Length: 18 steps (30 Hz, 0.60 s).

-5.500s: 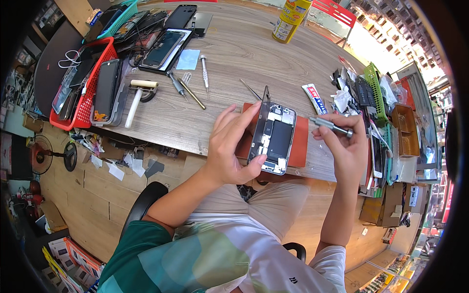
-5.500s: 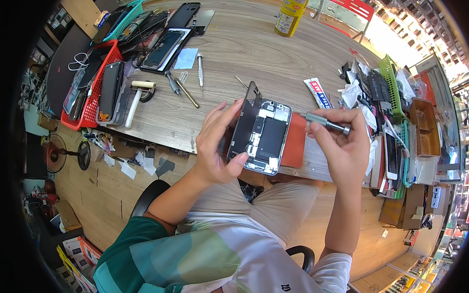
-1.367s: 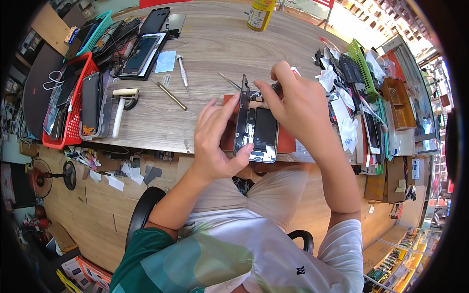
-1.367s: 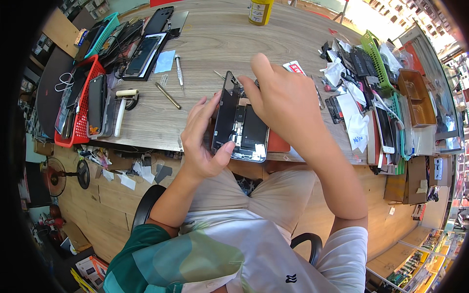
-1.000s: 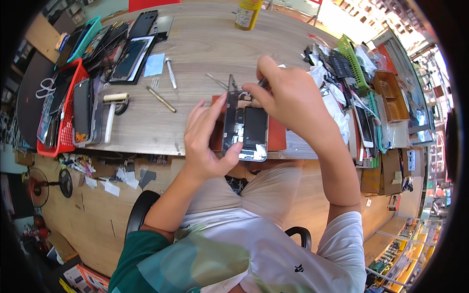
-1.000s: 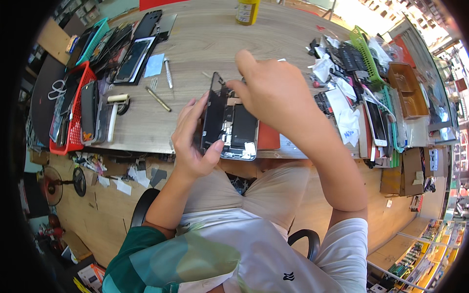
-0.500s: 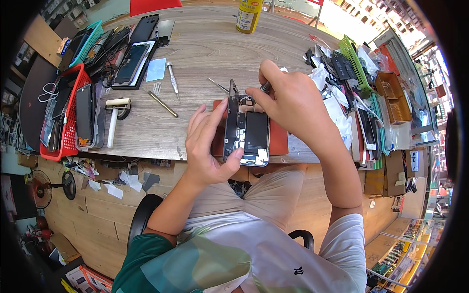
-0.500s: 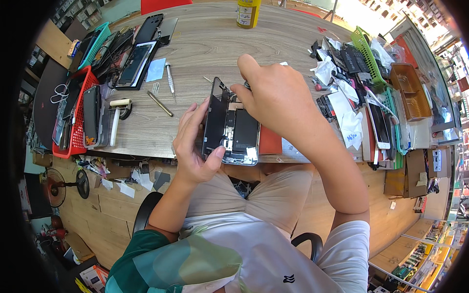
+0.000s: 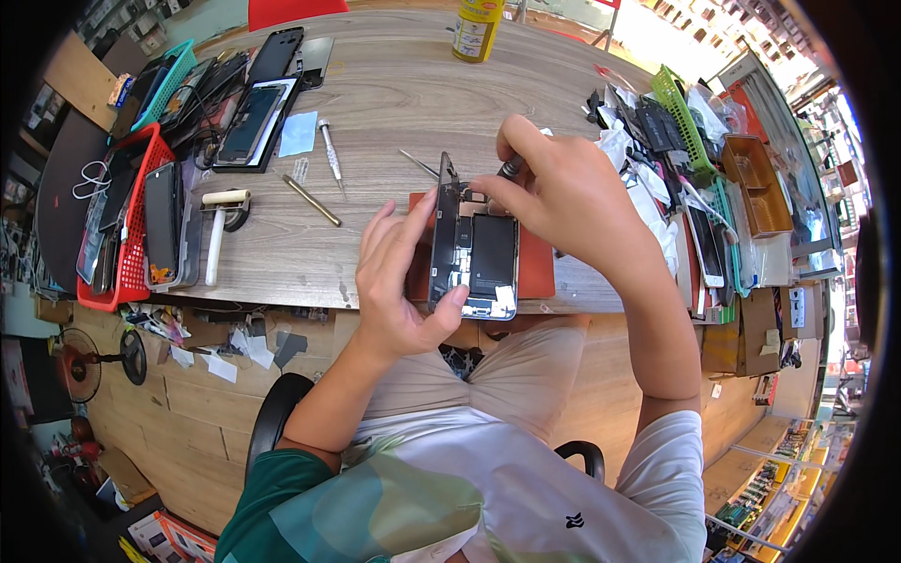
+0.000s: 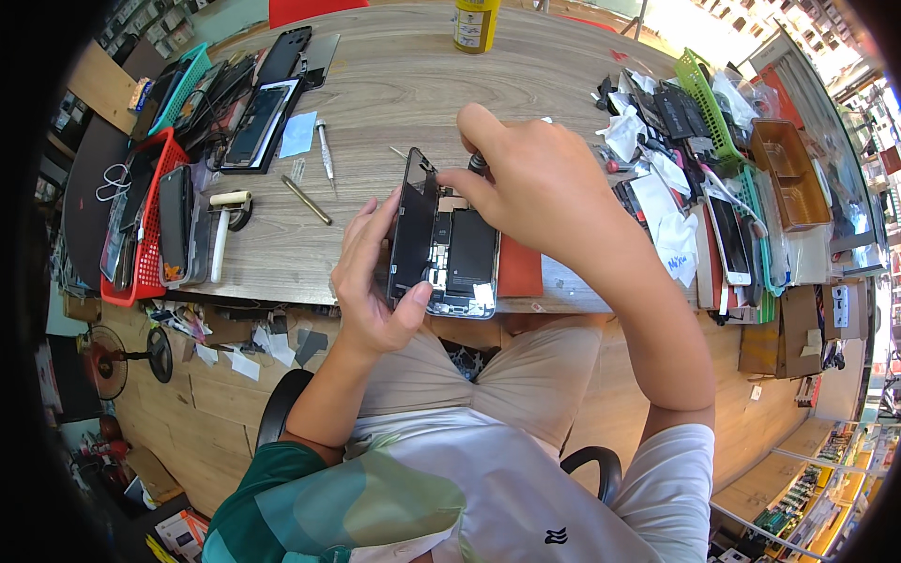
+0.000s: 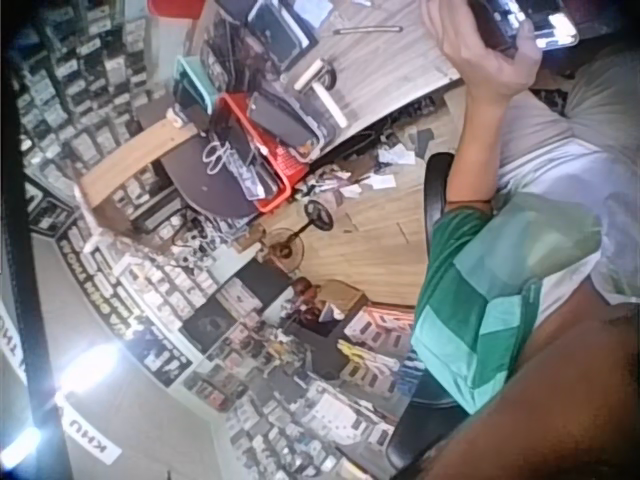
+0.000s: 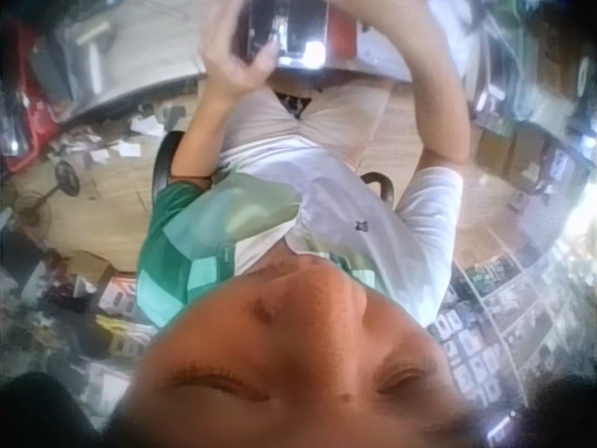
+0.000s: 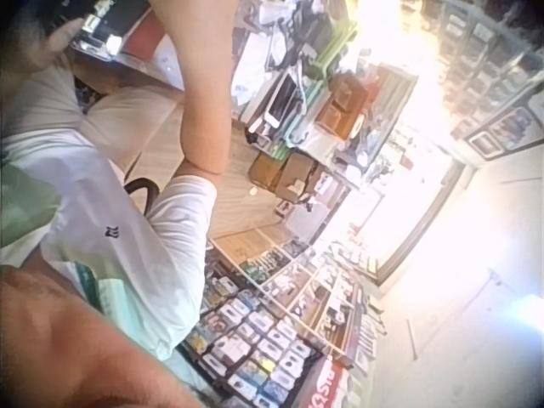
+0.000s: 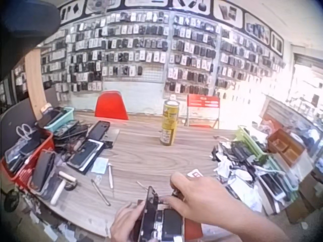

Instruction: The person disassembles a smartphone by removing the back cover and unscrewing internal components. They use a screwdriver and tweezers to detach parts and separate the screen assembly from the chassis.

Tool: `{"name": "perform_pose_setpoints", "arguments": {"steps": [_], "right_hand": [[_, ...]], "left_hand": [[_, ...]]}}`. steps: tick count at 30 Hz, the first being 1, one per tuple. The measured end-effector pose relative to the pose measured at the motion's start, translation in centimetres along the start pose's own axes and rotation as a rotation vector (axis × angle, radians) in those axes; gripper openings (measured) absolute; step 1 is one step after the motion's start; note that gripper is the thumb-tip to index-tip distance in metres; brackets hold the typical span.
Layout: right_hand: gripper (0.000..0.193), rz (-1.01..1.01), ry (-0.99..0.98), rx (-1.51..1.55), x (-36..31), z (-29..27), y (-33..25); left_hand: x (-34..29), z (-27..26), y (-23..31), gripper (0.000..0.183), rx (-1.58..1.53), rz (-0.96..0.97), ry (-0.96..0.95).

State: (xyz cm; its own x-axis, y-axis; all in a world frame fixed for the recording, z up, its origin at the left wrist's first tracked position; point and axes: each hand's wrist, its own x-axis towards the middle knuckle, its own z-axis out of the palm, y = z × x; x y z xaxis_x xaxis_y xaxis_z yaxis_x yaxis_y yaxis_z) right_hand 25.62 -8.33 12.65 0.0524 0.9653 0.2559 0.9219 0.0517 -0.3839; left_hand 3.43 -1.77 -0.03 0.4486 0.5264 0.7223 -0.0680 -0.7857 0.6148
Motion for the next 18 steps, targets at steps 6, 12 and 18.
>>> {"name": "perform_pose_setpoints", "arguments": {"steps": [6, 12, 18], "right_hand": [[0.031, -0.145, 0.082, 0.103, -0.4, 0.5, 0.5], [0.033, -0.077, 0.054, 0.066, -0.8, 0.5, 0.3], [0.034, 0.038, 0.031, 0.047, -1.1, 0.2, -0.1]], "left_hand": [[0.0, -0.2, 0.0, 0.092, 0.009, 0.001, -0.003], [-0.1, -0.1, 0.0, 0.092, 0.002, -0.003, 0.002], [-0.1, -0.2, 0.0, 0.093, 0.009, -0.003, -0.003]]}}
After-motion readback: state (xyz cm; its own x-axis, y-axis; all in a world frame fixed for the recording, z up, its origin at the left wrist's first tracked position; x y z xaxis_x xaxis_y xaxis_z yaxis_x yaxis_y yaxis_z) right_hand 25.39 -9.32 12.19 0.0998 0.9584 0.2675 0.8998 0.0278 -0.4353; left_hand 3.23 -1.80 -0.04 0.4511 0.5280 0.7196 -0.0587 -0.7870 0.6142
